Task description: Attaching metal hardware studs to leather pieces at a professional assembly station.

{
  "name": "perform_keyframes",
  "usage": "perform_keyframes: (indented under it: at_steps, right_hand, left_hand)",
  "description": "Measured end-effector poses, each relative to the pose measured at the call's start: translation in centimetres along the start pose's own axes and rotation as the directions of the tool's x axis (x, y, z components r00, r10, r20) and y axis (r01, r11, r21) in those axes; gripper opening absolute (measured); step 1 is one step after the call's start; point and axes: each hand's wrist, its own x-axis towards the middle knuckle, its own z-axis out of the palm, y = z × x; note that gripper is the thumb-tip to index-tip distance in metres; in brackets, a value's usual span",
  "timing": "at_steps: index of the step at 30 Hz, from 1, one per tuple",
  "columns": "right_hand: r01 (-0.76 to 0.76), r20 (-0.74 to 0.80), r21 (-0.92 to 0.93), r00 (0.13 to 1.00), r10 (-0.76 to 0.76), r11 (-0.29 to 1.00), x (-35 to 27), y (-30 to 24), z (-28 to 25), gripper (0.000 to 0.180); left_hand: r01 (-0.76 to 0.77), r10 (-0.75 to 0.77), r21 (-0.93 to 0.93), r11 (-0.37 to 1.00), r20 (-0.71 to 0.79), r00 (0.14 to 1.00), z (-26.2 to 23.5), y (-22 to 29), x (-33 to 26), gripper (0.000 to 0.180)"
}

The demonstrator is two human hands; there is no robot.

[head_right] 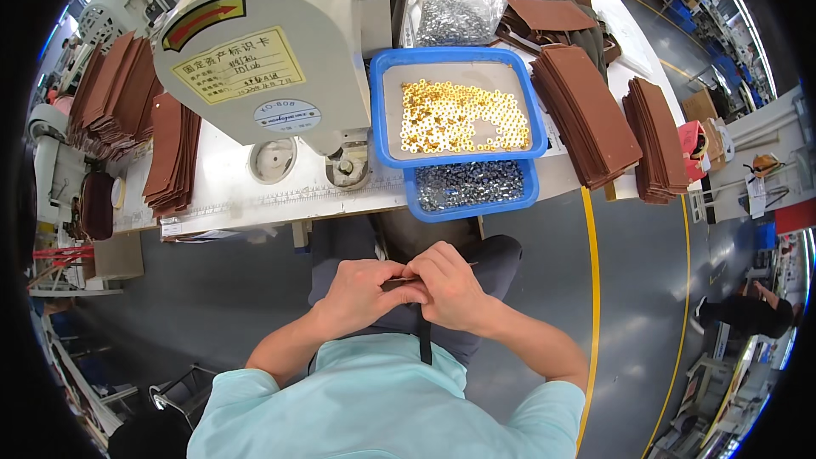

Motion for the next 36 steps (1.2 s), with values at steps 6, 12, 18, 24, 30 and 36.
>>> perform_keyframes:
  at_steps: [6,12,18,24,30,36]
  right_hand:
    - [-0.031,-0.026,0.044,0.999,0.033,0.999,-0.5,-0.1,0.4,0.033]
    - [-0.388,0.085,0.201,0.921,0.379,0.899,-0.3,-1.2,-0.4,0.024]
    - [-0.164,0.134,0.037,0.978,0.158,0.986,-0.6,0.0,-0.2,0.02]
    - [0.013,0.047,-0.017,0.999,-0.012,1.0,-0.5,-0.1,0.7,0.023]
    - [0.022,-0.002,0.001,1.0,-0.021,1.0,-1.1,0.5,0.8,0.02]
    - [-0.611,0.419,0.445,0.788,0.45,0.655,-0.5,0.5,-2.4,0.076]
  left_hand:
    - [0.042,-0.027,-0.096,0.995,0.15,0.988,-2.0,-0.9,0.1,0.039]
    - [0.08,-0.074,-0.014,0.997,0.247,0.966,-2.2,-1.2,-0.1,0.037]
    - [-0.009,-0.031,0.228,0.974,0.173,0.984,-2.0,-0.8,-0.2,0.043]
    - [-0.027,-0.004,0.123,0.992,0.243,0.97,-1.2,-0.9,-0.1,0.042]
    - [-0.009,0.002,0.037,0.999,0.201,0.98,-0.8,-1.1,-0.1,0.04]
    - [0.176,-0.173,-0.152,0.973,0.032,0.984,-2.6,-1.1,-0.7,0.047]
